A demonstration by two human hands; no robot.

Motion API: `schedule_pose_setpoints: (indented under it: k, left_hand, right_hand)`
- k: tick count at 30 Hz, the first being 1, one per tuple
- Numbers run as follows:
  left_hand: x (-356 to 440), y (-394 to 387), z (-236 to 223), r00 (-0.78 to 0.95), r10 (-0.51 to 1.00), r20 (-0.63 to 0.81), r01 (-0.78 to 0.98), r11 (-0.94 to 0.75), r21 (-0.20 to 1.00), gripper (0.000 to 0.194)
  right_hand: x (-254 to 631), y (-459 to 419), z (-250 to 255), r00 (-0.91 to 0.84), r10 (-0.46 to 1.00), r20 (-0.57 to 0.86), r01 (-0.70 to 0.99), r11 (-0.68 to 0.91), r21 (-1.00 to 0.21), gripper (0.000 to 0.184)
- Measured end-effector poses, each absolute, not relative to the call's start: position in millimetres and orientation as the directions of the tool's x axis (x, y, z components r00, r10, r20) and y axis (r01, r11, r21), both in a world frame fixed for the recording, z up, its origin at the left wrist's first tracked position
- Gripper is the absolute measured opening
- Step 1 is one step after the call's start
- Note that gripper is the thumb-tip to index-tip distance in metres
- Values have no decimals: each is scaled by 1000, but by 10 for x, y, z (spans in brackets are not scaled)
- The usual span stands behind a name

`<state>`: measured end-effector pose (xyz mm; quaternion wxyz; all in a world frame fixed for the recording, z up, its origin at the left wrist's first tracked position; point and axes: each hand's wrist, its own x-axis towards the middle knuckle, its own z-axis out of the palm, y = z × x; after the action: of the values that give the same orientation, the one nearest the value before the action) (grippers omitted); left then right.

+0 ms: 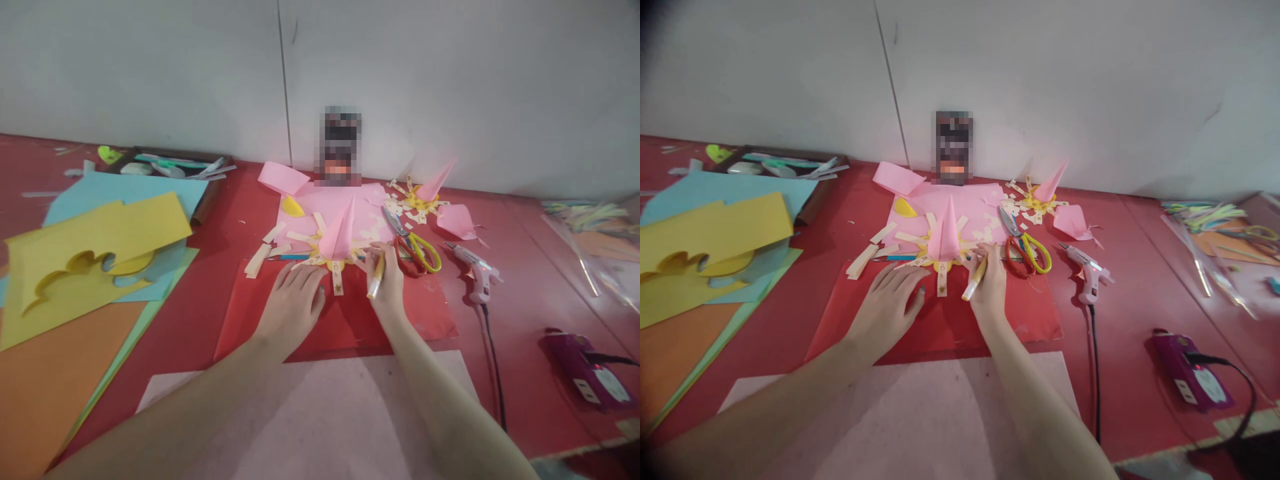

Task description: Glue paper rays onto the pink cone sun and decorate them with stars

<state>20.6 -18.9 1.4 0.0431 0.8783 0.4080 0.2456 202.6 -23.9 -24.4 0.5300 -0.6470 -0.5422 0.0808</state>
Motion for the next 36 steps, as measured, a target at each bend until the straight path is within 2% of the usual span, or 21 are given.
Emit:
schedule_pose_setpoints:
  k: [13,19,25,30,36]
  left_hand:
    - [229,-225,7,576,775,261,746,-629,219,40]
    - [224,-222,-43,561,780,279,754,-620,218,46]
    - [212,-218,-28,592,755,282,739,-648,183,41]
    - [210,-226,6,665,694,276,674,-717,180,34]
    - [205,-221,3,614,719,325,696,-688,207,30]
  right_hand:
    - [1948,-248,-209,353,818,454,584,187,-790,14]
    - [1909,-258,-192,334,844,420,498,220,-839,15]
    - [1891,-283,-158,299,892,339,450,182,-875,16]
    - [1932,-275,-139,423,794,437,543,164,-823,14]
    - [1983,-269,-116,496,715,492,582,146,-800,10]
